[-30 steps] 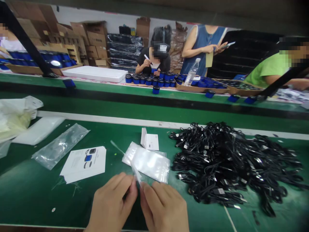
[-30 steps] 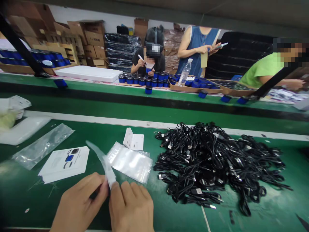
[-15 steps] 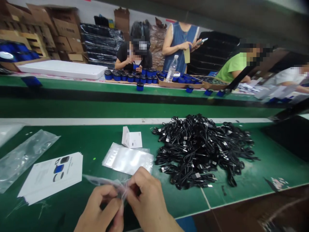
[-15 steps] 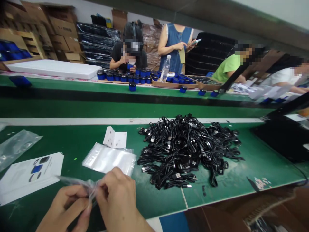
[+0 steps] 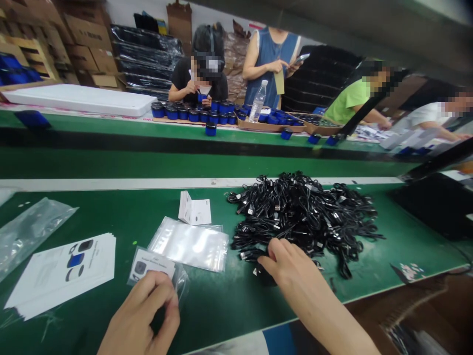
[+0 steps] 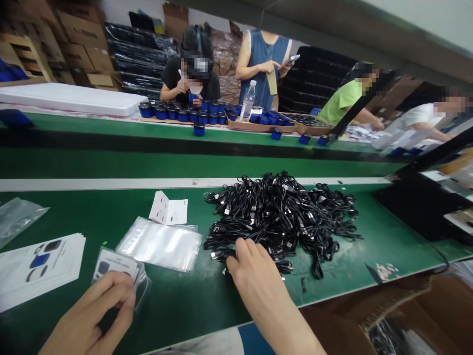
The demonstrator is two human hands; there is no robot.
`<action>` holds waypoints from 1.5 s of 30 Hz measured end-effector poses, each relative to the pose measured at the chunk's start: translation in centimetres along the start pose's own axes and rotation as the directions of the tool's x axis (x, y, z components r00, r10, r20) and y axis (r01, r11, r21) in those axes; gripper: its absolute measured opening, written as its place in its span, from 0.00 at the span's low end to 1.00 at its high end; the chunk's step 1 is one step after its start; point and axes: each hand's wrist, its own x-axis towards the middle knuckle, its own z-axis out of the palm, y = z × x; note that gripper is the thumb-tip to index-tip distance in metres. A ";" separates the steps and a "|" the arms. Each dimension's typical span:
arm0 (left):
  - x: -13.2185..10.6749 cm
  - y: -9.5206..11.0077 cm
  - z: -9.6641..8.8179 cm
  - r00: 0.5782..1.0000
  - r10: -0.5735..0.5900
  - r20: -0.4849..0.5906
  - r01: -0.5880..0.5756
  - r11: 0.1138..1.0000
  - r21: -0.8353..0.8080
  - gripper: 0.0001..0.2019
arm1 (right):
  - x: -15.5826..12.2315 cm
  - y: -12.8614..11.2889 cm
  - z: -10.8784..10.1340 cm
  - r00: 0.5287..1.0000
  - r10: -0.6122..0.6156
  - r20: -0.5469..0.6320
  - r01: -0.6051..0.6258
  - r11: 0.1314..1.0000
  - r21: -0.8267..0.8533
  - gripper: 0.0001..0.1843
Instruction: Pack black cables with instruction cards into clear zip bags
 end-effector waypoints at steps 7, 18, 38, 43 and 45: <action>1.2 1.4 -1.0 0.996 -0.070 0.052 0.068 0.997 0.028 0.09 | 0.2 -2.1 0.7 0.902 0.396 -0.174 -0.170 0.694 0.700 0.04; 0.6 0.8 -1.3 0.992 -0.118 -0.046 0.120 0.992 0.045 0.08 | 3.2 -12.0 3.7 0.817 0.420 0.395 -0.254 -0.353 0.900 0.06; 0.1 1.6 -0.3 0.986 -0.058 -0.154 0.070 0.995 0.076 0.09 | 3.6 -12.3 2.3 0.987 0.161 -0.008 -0.037 0.272 0.962 0.18; 0.0 2.3 0.1 0.986 -0.045 -0.159 0.046 0.999 0.003 0.11 | 3.4 -11.9 2.7 0.965 0.243 -0.097 -0.031 0.475 0.879 0.16; -0.5 2.6 0.8 0.978 -0.022 -0.208 0.022 1.000 -0.005 0.12 | 3.5 -12.3 3.4 0.915 0.371 -0.158 -0.101 0.590 0.801 0.16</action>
